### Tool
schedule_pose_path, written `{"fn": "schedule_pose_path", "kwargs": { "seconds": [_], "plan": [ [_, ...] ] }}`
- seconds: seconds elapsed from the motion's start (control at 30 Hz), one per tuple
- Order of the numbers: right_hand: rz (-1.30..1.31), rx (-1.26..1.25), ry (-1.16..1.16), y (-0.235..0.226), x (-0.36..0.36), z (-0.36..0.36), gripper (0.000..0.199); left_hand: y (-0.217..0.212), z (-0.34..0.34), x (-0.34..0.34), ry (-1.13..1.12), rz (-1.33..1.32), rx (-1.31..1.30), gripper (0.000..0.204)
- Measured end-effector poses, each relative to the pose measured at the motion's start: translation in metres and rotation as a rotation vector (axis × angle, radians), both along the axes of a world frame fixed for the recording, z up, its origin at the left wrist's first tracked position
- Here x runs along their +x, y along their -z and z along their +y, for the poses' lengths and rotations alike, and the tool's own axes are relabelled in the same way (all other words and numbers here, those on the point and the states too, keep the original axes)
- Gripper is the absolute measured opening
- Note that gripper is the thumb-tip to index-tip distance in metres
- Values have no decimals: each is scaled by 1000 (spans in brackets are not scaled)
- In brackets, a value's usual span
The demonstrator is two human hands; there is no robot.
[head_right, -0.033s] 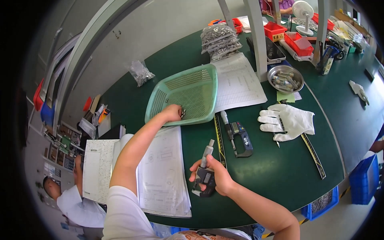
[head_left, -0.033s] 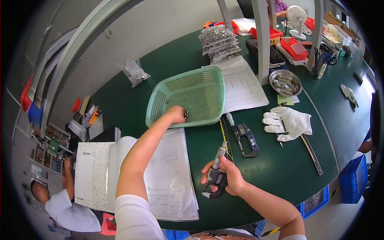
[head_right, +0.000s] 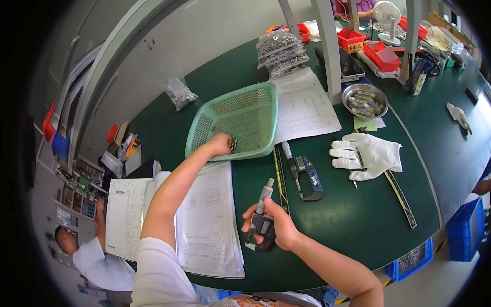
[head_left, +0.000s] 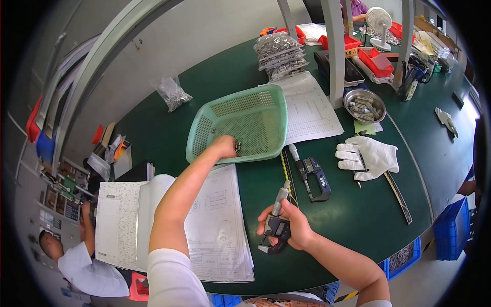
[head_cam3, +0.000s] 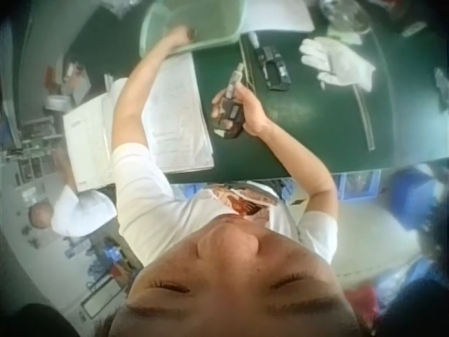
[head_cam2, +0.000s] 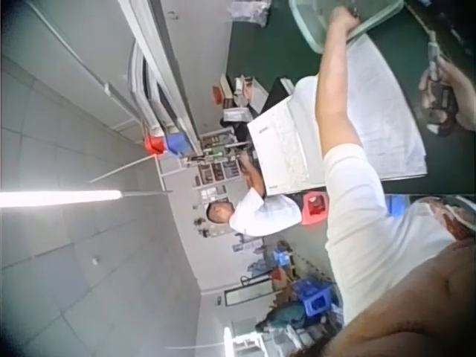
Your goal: The recorder is inspecting small metal components by measuring them with a digital micrometer and comparing the results against technical specifications in a binder.
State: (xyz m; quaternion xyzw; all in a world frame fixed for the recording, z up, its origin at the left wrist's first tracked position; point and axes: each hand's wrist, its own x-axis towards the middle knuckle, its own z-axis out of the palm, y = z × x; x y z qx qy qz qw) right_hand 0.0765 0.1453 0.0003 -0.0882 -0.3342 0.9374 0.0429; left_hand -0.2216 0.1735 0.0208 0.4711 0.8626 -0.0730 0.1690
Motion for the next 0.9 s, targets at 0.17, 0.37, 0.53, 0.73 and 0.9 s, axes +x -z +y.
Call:
{"fn": "schedule_pose_path", "kwargs": {
  "seconds": [0.17,0.37,0.53,0.73,0.9],
  "plan": [
    [9,-25,13,4,0,0,62,-1,0,1,-76,1,-24,25],
    [10,-9,16,1,1,-2,62,-20,-18,-25,-661,-1023,566,13],
    [-1,-27,13,0,0,-1,59,-60,-46,-20,-942,-1611,1054,15],
    [-27,-57,41,1,1,-1,62,-71,-114,41,-810,-1765,1086,19],
    [-76,-101,101,-3,2,-4,64,-29,-160,120,-740,-1683,942,19]
  ]
}}
